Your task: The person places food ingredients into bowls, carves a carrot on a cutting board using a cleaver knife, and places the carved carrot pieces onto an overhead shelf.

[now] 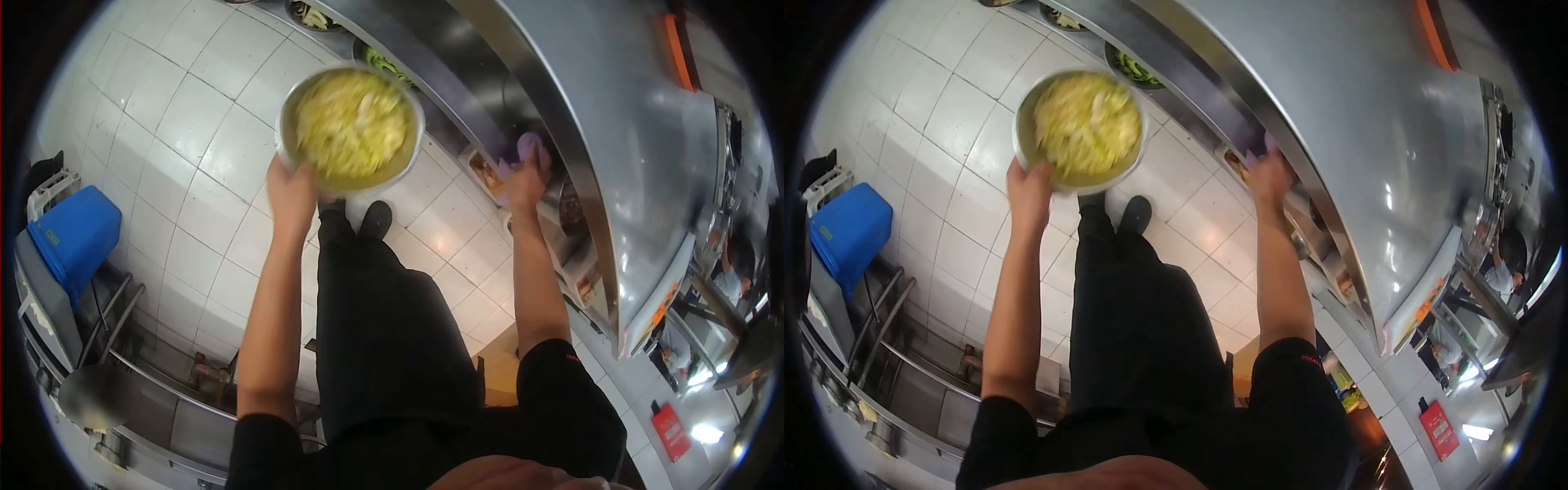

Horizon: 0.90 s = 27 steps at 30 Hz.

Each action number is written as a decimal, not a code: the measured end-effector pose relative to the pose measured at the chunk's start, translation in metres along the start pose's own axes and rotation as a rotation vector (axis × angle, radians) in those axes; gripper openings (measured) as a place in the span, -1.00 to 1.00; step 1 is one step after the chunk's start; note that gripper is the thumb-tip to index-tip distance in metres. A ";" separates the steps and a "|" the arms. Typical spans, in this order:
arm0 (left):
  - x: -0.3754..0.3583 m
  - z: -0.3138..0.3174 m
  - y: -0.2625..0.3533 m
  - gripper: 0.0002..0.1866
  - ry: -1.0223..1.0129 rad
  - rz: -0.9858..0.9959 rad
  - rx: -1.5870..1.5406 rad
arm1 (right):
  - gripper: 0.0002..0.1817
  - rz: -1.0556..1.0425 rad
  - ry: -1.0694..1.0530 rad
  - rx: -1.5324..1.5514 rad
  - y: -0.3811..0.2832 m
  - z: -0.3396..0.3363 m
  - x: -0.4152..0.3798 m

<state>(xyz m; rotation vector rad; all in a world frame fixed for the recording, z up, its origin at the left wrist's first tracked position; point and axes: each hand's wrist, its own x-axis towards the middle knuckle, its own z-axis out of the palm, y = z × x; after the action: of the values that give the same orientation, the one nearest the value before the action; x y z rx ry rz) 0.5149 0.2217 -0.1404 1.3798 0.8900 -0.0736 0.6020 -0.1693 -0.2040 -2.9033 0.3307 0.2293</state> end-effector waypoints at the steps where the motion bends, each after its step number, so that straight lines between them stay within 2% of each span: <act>1: 0.015 0.026 0.009 -0.62 -0.033 0.025 -0.016 | -0.20 0.009 0.004 0.004 0.013 0.009 0.001; 3: 0.041 0.079 0.022 -0.63 -0.084 0.064 -0.040 | -0.18 -0.090 -0.053 -0.221 0.051 0.044 0.007; 4: 0.053 0.103 0.029 -0.63 -0.103 0.082 -0.048 | -0.18 -0.080 -0.045 -0.214 0.053 0.045 -0.008; 6: 0.066 0.144 0.037 -0.61 -0.099 0.018 -0.049 | -0.32 0.005 0.039 -0.378 0.056 0.039 -0.065; 8: 0.078 0.171 0.027 -0.60 -0.143 0.030 -0.064 | -0.45 0.026 -0.257 -0.409 0.129 0.065 -0.108; 9: 0.078 0.180 0.024 -0.57 -0.173 0.058 -0.091 | -0.56 0.091 -0.845 -0.380 0.149 0.054 -0.124; 10: 0.071 0.183 0.022 -0.57 -0.185 0.076 -0.089 | -0.56 -0.019 -1.156 -0.248 0.143 0.024 -0.148; 11: 0.061 0.180 0.020 -0.54 -0.204 0.052 -0.162 | -0.57 -0.008 -1.123 -0.218 0.129 -0.008 -0.181; 12: 0.052 0.173 0.020 -0.49 -0.230 0.038 -0.232 | -0.61 -0.003 -1.218 -0.176 0.141 -0.004 -0.213; 13: 0.044 0.156 0.010 -0.40 -0.274 0.101 -0.169 | -0.64 -0.087 -1.265 -0.014 0.121 -0.039 -0.228; 14: 0.031 0.136 -0.005 -0.51 -0.191 0.162 -0.036 | -0.64 -0.177 -1.293 0.152 0.087 -0.089 -0.232; 15: 0.021 0.109 -0.029 -0.50 -0.160 0.191 0.078 | -0.64 -0.177 -1.233 0.185 0.067 -0.126 -0.232; 16: 0.006 0.071 -0.044 -0.49 -0.187 0.202 0.366 | -0.61 -0.119 -1.111 0.387 0.051 -0.161 -0.235; 17: 0.041 0.016 -0.133 -0.59 -0.162 0.494 0.799 | -0.55 -0.066 -0.980 0.587 0.036 -0.198 -0.239; 18: 0.006 -0.026 -0.115 -0.72 -0.276 0.530 1.123 | -0.57 -0.094 -0.941 0.739 0.020 -0.236 -0.231; 19: -0.005 -0.080 -0.134 -0.82 -0.392 0.997 1.493 | -0.60 -0.123 -0.888 0.892 0.007 -0.274 -0.215; 20: -0.020 -0.123 -0.143 -0.88 -0.400 0.978 1.731 | -0.59 -0.204 -0.715 0.917 -0.005 -0.312 -0.199; 21: -0.042 -0.162 -0.138 -0.90 -0.374 0.965 1.794 | -0.58 -0.270 -0.538 0.932 -0.016 -0.345 -0.187; 22: -0.061 -0.202 -0.126 -0.90 -0.449 0.983 1.850 | -0.59 -0.185 -0.288 1.067 -0.032 -0.369 -0.180; 23: -0.079 -0.229 -0.109 -0.89 -0.542 0.873 1.963 | -0.60 -0.112 -0.039 1.184 -0.047 -0.389 -0.172; 24: -0.098 -0.244 -0.084 -0.83 -0.606 0.776 2.090 | -0.63 -0.134 0.329 1.005 -0.061 -0.398 -0.169; 25: -0.111 -0.256 -0.074 -0.78 -0.634 0.772 2.100 | -0.65 -0.128 0.671 0.802 -0.065 -0.404 -0.169; 26: -0.088 -0.248 -0.051 -0.78 -0.632 0.843 2.140 | -0.65 -0.087 0.732 0.821 -0.057 -0.409 -0.178; 27: -0.072 -0.243 -0.028 -0.77 -0.721 0.937 2.147 | -0.68 -0.088 0.563 0.881 -0.052 -0.409 -0.192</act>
<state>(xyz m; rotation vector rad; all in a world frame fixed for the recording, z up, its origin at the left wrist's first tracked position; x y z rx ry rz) 0.3297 0.3925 -0.1047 3.1550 -1.0575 -0.9200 0.4828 -0.1721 0.2350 -2.0362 0.2855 -0.6082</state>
